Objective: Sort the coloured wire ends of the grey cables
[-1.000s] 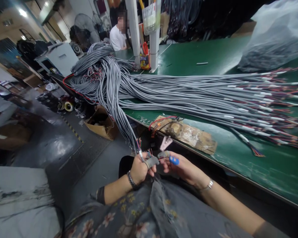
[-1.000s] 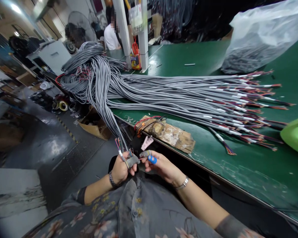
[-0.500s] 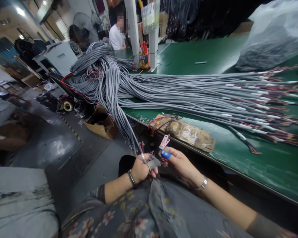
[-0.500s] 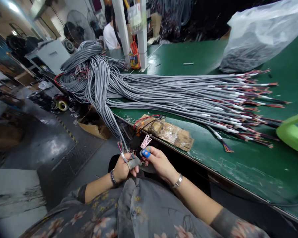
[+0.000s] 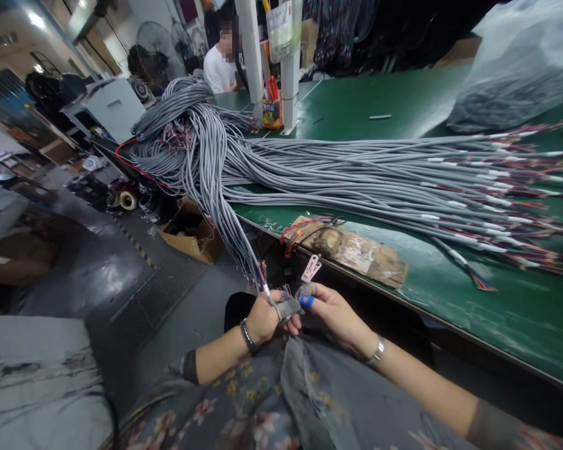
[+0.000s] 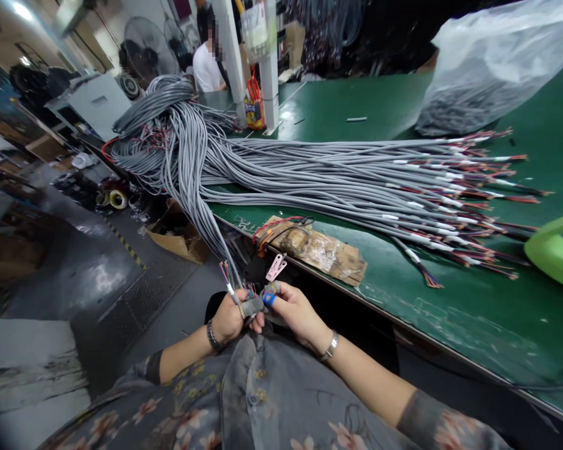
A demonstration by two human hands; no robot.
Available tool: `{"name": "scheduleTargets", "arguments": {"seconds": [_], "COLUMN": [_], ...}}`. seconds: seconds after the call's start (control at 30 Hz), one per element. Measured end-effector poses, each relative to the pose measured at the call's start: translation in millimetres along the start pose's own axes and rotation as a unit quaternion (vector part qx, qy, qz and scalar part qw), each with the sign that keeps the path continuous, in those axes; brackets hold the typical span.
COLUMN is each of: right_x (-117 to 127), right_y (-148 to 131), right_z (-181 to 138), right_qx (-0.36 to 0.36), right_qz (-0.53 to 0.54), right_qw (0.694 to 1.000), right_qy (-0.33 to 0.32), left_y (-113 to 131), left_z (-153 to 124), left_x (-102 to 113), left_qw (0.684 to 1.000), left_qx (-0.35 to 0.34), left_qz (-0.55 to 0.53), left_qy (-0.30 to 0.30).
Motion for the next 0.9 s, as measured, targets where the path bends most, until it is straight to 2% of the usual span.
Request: {"name": "scheduleTargets", "arguments": {"seconds": [0.07,0.17,0.3,0.43,0.6,0.9], "right_x": [1.1,1.9,8.4,7.7,5.8,-7.1], "right_y": [8.2,15.8,10.7,7.6,7.3,2.7], "right_z": [-1.1,-2.1,-2.0,-2.6,-3.0,2.2], "right_qx": [-0.017,-0.039,-0.024,-0.013,-0.023,-0.037], "right_qz": [0.009,0.014,0.002,0.011,0.005,0.018], "right_qw": [1.000,0.998,0.997,0.998,1.000,0.999], "right_qy": [0.019,0.040,0.075,0.053,0.007,-0.027], "left_y": [2.4,4.6,5.8,4.8,4.0,-5.5], "left_z": [-2.5,-4.4,-2.1,-1.3,-3.0,0.2], "left_x": [-2.5,-0.7,9.6,18.6,17.2,10.3], "left_qw": [0.999,0.997,0.997,0.989,0.990,0.997], "left_qx": [-0.012,-0.021,-0.027,-0.024,-0.025,-0.018], "left_qz": [0.046,0.073,-0.002,-0.097,-0.106,-0.053], "left_qy": [-0.007,0.015,0.071,0.111,0.093,0.053]}}
Point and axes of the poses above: each hand's wrist, its own z-axis towards the middle knuckle, its own x-axis out of the back of the hand, y = z × x, the point moved 9 cm from there along z, towards the middle knuckle, and after that the axes turned 10 degrees about x, right-handed, at the moved point
